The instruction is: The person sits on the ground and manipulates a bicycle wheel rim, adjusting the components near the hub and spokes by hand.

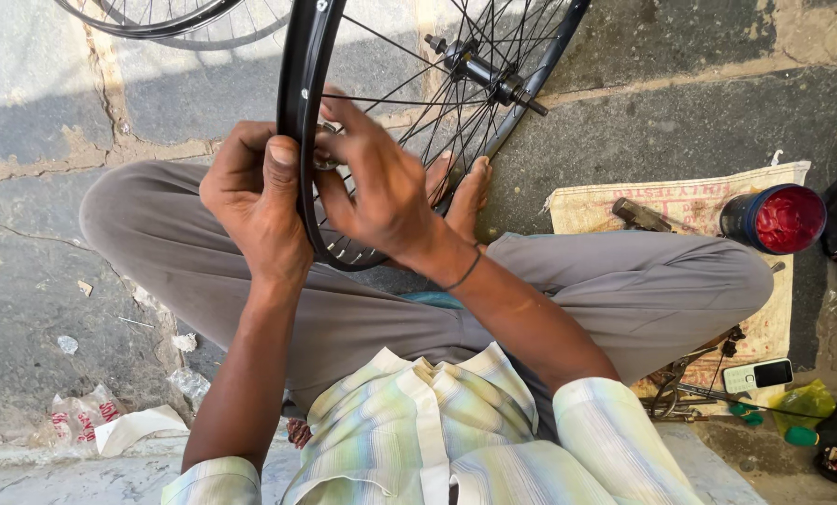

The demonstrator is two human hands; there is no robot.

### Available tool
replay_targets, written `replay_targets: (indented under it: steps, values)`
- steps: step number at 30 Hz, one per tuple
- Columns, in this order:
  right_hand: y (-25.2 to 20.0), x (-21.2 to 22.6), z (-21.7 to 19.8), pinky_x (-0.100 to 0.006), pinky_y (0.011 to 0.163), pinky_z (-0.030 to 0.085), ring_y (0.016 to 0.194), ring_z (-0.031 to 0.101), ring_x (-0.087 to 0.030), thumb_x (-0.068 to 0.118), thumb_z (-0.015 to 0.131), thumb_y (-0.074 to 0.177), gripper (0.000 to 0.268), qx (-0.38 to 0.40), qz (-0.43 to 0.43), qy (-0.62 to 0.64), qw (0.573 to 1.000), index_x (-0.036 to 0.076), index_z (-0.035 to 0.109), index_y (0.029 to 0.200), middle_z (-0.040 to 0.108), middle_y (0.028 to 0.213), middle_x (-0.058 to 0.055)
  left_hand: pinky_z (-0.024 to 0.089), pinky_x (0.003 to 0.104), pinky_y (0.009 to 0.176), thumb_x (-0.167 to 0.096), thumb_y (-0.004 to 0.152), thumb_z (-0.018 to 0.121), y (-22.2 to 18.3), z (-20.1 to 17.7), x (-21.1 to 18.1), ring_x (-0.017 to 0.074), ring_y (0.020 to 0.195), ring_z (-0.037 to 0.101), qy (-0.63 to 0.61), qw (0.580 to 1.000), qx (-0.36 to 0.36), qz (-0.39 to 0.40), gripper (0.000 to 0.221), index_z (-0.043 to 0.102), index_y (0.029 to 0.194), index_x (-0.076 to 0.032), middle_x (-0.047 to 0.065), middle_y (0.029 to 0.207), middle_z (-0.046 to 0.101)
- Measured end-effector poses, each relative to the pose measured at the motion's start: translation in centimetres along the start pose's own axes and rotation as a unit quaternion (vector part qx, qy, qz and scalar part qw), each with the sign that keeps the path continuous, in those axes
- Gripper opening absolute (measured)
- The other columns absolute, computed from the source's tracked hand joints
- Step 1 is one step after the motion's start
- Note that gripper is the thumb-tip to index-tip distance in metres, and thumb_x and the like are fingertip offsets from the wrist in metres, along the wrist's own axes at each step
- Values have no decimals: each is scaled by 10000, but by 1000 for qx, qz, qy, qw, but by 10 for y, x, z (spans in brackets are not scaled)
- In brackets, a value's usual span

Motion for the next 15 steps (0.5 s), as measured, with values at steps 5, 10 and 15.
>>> replay_targets:
  steps: [5,10,15]
  values:
    - [0,-12,-2,-336,741,592,968,724,-309,-80,797,872,415,35,-20,-8,999,-79,538,1195,613,1183,-176,468,243,838,-320,1083,702,1,1,-6,85,942,581,3,997,65,40,374,678,1159,45,47,1062,640]
    - [-1,9,-10,-376,791,647,1004,714,-375,-86,786,823,354,-8,-58,-55,997,-50,561,1094,586,1204,-247,429,227,726,-265,1076,759,7,0,-6,77,802,533,-7,1000,10,5,319,694,1094,47,41,924,642]
    - [-6,-14,-10,-361,703,633,963,754,-311,-107,776,855,346,46,-15,-43,998,-104,573,1135,643,1176,-193,491,241,817,-352,997,729,3,7,-1,80,876,605,-41,999,18,-12,390,651,1103,14,6,968,665]
Point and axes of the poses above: each hand's wrist, its own y-axis towards the middle knuckle, its own z-axis out of the palm, x = y × z, the point moved 4 cm from there along y, towards the middle knuckle
